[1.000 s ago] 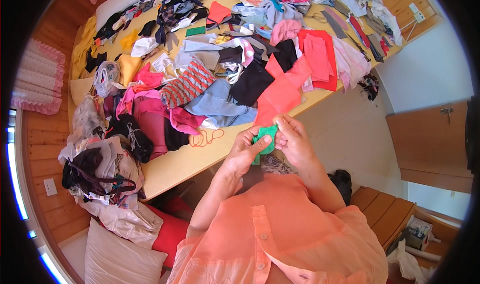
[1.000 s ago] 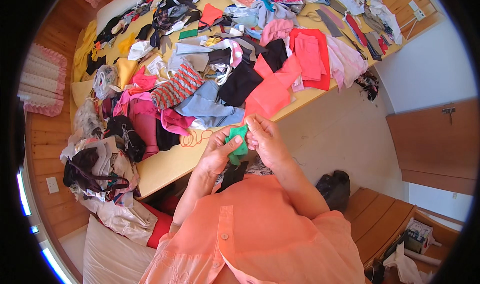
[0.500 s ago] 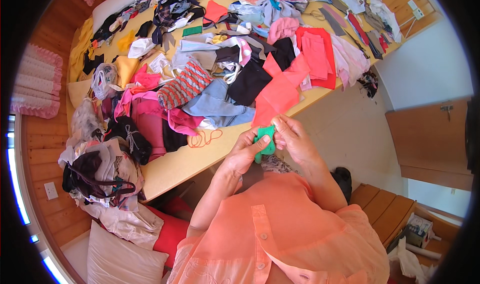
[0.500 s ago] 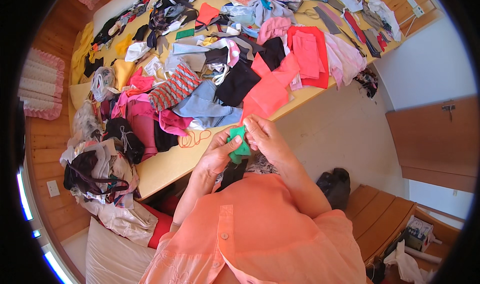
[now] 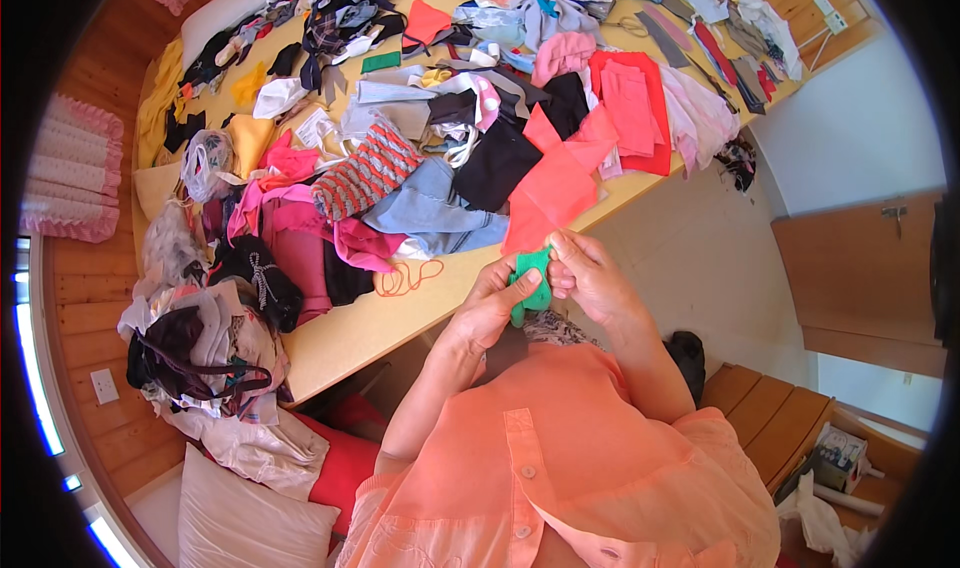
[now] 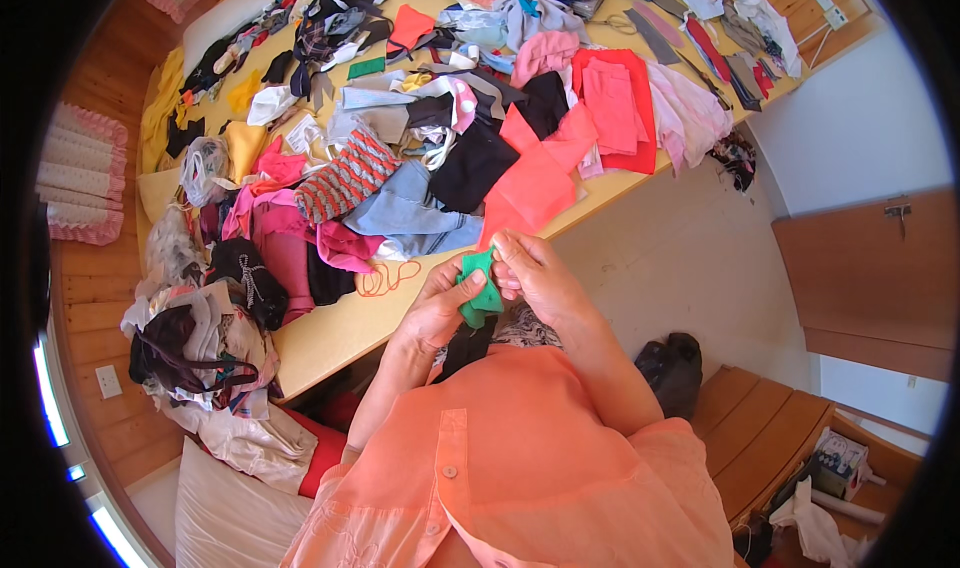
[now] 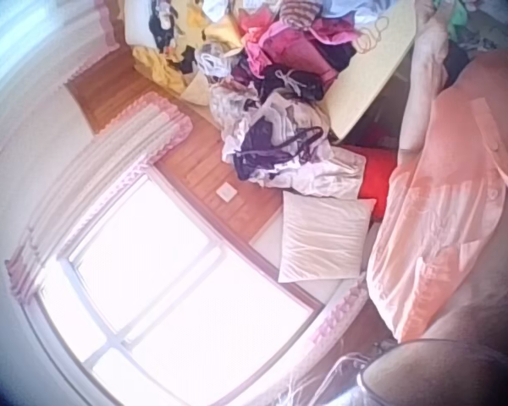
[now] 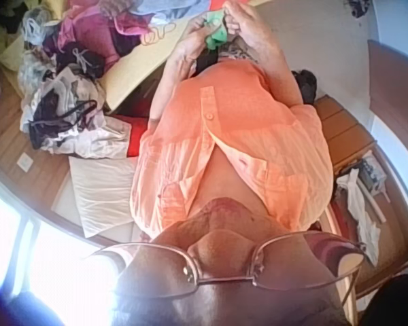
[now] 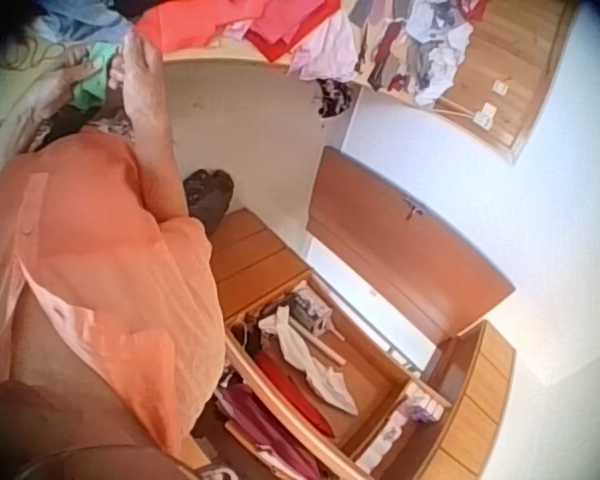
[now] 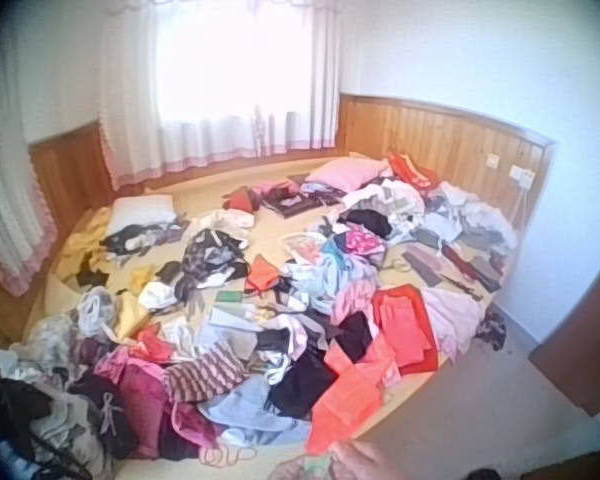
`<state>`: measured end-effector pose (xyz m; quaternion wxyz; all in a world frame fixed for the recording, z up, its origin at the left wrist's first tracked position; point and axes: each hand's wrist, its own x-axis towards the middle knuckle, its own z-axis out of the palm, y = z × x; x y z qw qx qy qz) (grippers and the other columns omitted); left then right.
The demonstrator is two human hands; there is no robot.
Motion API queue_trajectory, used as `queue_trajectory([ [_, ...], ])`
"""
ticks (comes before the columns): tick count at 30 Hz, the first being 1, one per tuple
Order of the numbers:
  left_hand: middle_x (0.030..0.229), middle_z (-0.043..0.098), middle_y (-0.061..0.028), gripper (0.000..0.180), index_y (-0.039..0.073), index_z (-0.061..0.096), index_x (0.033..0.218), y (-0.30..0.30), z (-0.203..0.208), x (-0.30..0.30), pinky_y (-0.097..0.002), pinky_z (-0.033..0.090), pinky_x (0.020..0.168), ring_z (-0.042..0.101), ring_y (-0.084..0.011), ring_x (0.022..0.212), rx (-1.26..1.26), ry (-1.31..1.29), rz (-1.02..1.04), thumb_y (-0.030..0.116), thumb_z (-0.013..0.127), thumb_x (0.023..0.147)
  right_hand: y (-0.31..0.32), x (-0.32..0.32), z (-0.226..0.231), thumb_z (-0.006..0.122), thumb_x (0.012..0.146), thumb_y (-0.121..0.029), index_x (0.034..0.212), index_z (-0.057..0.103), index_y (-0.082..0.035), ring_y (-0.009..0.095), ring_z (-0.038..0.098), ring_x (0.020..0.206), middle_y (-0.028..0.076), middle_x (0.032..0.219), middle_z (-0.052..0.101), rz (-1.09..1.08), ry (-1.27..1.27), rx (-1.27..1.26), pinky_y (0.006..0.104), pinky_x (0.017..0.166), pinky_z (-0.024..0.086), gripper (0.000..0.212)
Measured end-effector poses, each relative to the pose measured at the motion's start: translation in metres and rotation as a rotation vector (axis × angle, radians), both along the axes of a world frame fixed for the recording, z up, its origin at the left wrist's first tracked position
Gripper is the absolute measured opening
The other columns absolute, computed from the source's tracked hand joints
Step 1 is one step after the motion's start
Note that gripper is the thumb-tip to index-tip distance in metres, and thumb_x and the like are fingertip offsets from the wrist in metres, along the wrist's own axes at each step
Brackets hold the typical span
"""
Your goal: Sort and fold various articles of clothing on a bed.
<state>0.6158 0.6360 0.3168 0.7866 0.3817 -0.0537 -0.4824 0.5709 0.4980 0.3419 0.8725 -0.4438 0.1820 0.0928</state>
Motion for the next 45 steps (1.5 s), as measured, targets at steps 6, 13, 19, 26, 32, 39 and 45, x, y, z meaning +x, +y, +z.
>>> queue_trajectory([
  [6, 0.084, 0.058, -0.0063, 0.02, 0.002, 0.051, 0.098, -0.003, -0.001, 0.001, -0.0253, 0.045, 0.069, 0.056, -0.0144, 0.076, 0.025, -0.001, 0.064, 0.012, 0.052, 0.081, 0.002, 0.001, -0.008, 0.05, 0.084, -0.025, 0.08, 0.048, -0.007, 0.002, 0.038, 0.051, -0.004, 0.061, 0.042, -0.009, -0.14, -0.32, 0.0167, 0.046, 0.035, 0.019],
  [13, 0.081, 0.056, -0.0036, 0.018, 0.003, 0.052, 0.096, -0.007, -0.011, -0.004, -0.0203, 0.044, 0.062, 0.054, -0.0088, 0.07, 0.156, -0.112, 0.224, 0.012, 0.054, 0.08, 0.003, 0.004, -0.009, 0.057, 0.076, -0.005, 0.082, 0.049, -0.005, 0.002, 0.043, 0.055, -0.003, 0.07, 0.048, -0.021, -0.148, -0.405, 0.0163, 0.047, 0.036, 0.01],
  [19, 0.083, 0.055, -0.0017, 0.014, 0.0, 0.054, 0.093, -0.008, -0.004, -0.006, -0.0189, 0.043, 0.062, 0.052, -0.0069, 0.072, 0.286, -0.377, 0.366, 0.002, 0.052, 0.079, -0.003, 0.004, -0.013, 0.059, 0.073, -0.004, 0.076, 0.052, -0.001, 0.002, 0.047, 0.061, -0.001, 0.069, 0.052, 0.0, -0.176, -0.579, 0.0163, 0.051, 0.038, 0.007],
  [26, 0.077, 0.054, 0.0002, 0.006, -0.001, 0.056, 0.082, -0.004, -0.011, -0.001, -0.016, 0.039, 0.056, 0.048, -0.0021, 0.068, 0.395, -0.619, 0.352, 0.002, 0.052, 0.079, -0.005, 0.001, -0.013, 0.058, 0.071, -0.001, 0.072, 0.051, -0.001, 0.002, 0.046, 0.059, -0.002, 0.066, 0.05, 0.097, -0.181, -0.715, 0.0166, 0.052, 0.041, 0.007],
  [32, 0.068, 0.054, -0.0023, 0.009, 0.001, 0.052, 0.077, -0.003, 0.0, 0.0, -0.0177, 0.041, 0.053, 0.05, -0.005, 0.059, 0.253, -0.262, 0.345, 0.009, 0.05, 0.082, -0.006, 0.001, -0.011, 0.058, 0.073, -0.002, 0.072, 0.049, -0.002, 0.003, 0.047, 0.063, -0.001, 0.071, 0.049, 0.135, -0.25, -0.435, 0.0174, 0.055, 0.043, 0.009],
  [39, 0.067, 0.054, -0.0009, 0.01, 0.002, 0.051, 0.081, -0.005, 0.011, 0.0, -0.0188, 0.042, 0.052, 0.05, -0.0057, 0.058, 0.077, -0.064, 0.329, 0.011, 0.048, 0.084, -0.009, 0.0, -0.014, 0.056, 0.077, -0.005, 0.078, 0.048, -0.003, 0.007, 0.051, 0.069, 0.002, 0.078, 0.051, 0.133, -0.267, -0.147, 0.0203, 0.059, 0.046, 0.009],
  [45, 0.07, 0.055, -0.0023, 0.006, 0.0, 0.053, 0.085, -0.001, 0.007, 0.002, -0.0185, 0.043, 0.057, 0.052, -0.006, 0.062, 0.177, -0.231, 0.322, 0.003, 0.049, 0.081, -0.007, 0.0, -0.009, 0.056, 0.079, -0.008, 0.081, 0.05, -0.002, 0.008, 0.051, 0.07, 0.002, 0.079, 0.051, 0.113, -0.216, -0.155, 0.0216, 0.061, 0.047, 0.009],
])
